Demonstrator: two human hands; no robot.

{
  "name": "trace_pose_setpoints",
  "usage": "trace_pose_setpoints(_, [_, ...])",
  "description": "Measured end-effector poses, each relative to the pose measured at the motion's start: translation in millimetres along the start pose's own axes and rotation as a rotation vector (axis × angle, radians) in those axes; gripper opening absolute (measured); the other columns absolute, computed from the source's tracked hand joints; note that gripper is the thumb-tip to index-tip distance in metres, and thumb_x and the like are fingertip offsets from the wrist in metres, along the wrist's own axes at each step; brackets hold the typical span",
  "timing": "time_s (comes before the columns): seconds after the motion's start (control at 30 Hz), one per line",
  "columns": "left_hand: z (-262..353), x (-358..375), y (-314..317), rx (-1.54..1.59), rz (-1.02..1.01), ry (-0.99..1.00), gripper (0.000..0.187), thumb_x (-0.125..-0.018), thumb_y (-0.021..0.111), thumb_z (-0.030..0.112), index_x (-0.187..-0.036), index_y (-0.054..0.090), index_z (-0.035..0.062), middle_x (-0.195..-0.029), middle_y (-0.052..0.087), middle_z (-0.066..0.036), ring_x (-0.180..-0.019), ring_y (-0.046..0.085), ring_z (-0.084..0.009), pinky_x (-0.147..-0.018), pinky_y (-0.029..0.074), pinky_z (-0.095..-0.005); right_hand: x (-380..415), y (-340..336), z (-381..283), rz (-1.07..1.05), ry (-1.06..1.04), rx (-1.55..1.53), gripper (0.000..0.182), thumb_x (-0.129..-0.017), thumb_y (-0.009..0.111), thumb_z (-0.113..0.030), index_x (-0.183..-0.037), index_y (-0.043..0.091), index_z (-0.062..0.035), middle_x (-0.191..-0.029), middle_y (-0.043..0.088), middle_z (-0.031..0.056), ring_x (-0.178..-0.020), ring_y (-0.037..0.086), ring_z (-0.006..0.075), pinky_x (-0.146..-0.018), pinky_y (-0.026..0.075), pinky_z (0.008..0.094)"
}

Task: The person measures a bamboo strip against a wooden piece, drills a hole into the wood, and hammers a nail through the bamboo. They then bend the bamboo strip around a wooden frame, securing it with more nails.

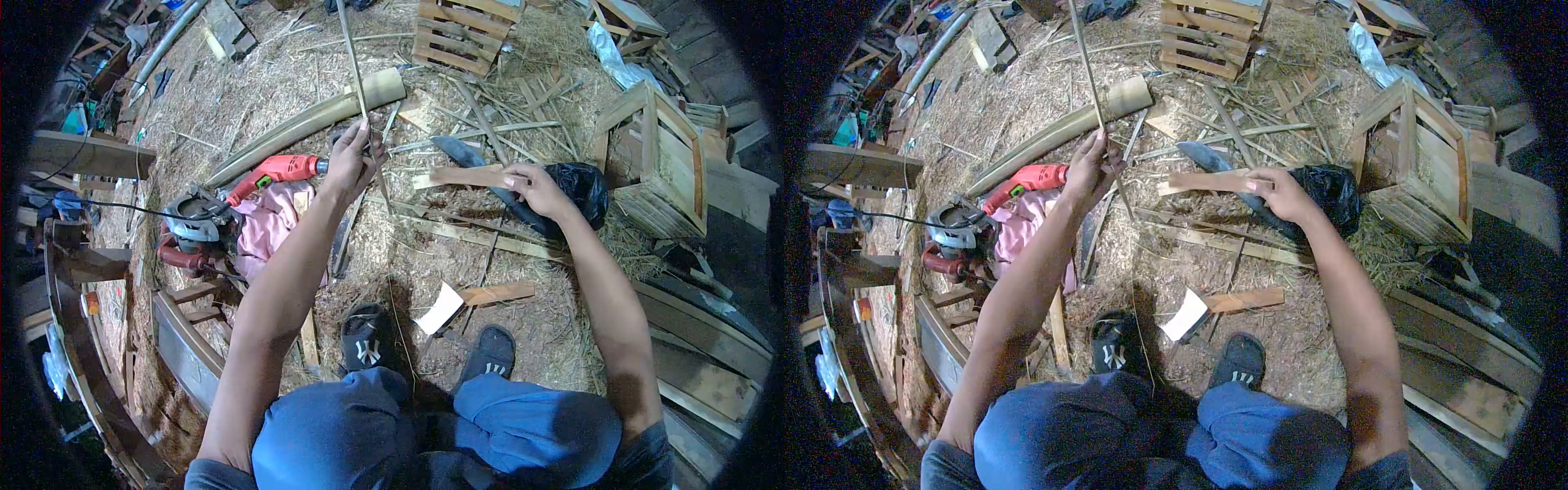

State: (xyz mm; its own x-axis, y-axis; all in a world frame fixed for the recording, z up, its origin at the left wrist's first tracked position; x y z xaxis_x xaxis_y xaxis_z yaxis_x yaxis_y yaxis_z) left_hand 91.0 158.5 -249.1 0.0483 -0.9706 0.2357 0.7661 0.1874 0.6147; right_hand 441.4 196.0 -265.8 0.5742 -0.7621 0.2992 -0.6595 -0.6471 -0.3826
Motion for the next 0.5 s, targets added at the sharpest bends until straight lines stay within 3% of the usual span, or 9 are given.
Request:
trace_pose_setpoints(0.2, [-4,-3,6,0.04,-0.056,-0.007,0.019,-0.106,0.047,0.023,-0.115,0.057,0.0092,-0.079,0.052,-0.003,-0.07,0.048,-0.0143,-0.067,0.045,-0.0287,-3,5,18,0.158,-0.091,0.211,0.02,-0.095,0.063,-0.015,-0.111,0.066,-0.0034,-0.106,0.066,0.0158,-0.103,0.062,0.0289,-0.094,0.046,0.0383])
trace_pose_setpoints(0.27, [-9,-7,-2,0.068,-0.004,0.012,0.019,-0.106,0.048,0.022,-0.116,0.058,0.0097,-0.082,0.057,-0.004,-0.072,0.053,-0.0151,-0.068,0.046,-0.0273,-1,5,6,0.275,-0.173,0.427,0.021,-0.092,0.064,-0.016,-0.11,0.067,-0.0048,-0.108,0.065,0.0177,-0.106,0.059,0.0353,-0.097,0.045,0.0428])
trace_pose_setpoints(0.37, [-6,-5,-6,-0.067,0.007,0.042,0.014,-0.104,0.053,0.02,-0.11,0.056,0.0076,-0.088,0.066,-0.009,-0.077,0.062,-0.0164,-0.067,0.051,-0.0306,4,4,-15,0.429,-0.222,0.566,0.02,-0.09,0.065,-0.016,-0.107,0.069,-0.0062,-0.107,0.065,0.0169,-0.109,0.055,0.0373,-0.099,0.042,0.0466])
trace_pose_setpoints(0.5, [-9,-1,-9,-0.187,0.129,0.047,0.016,-0.104,0.052,0.022,-0.11,0.056,0.0078,-0.1,0.068,-0.011,-0.079,0.062,-0.0168,-0.068,0.049,-0.028,5,16,-42,0.443,-0.33,0.611,0.021,-0.091,0.065,-0.018,-0.107,0.071,-0.0059,-0.105,0.067,0.0159,-0.103,0.061,0.0346,-0.094,0.047,0.0431])
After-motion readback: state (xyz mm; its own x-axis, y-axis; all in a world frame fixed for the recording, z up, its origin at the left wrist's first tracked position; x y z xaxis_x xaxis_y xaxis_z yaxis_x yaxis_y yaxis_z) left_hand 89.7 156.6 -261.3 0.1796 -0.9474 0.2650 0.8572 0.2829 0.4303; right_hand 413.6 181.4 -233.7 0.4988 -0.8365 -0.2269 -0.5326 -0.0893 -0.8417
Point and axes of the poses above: each hand's wrist, its own x-axis away from the middle knuckle, its own y-axis out of the palm, z = x × y, the point moved 5 cm from there along -x, towards the middle knuckle
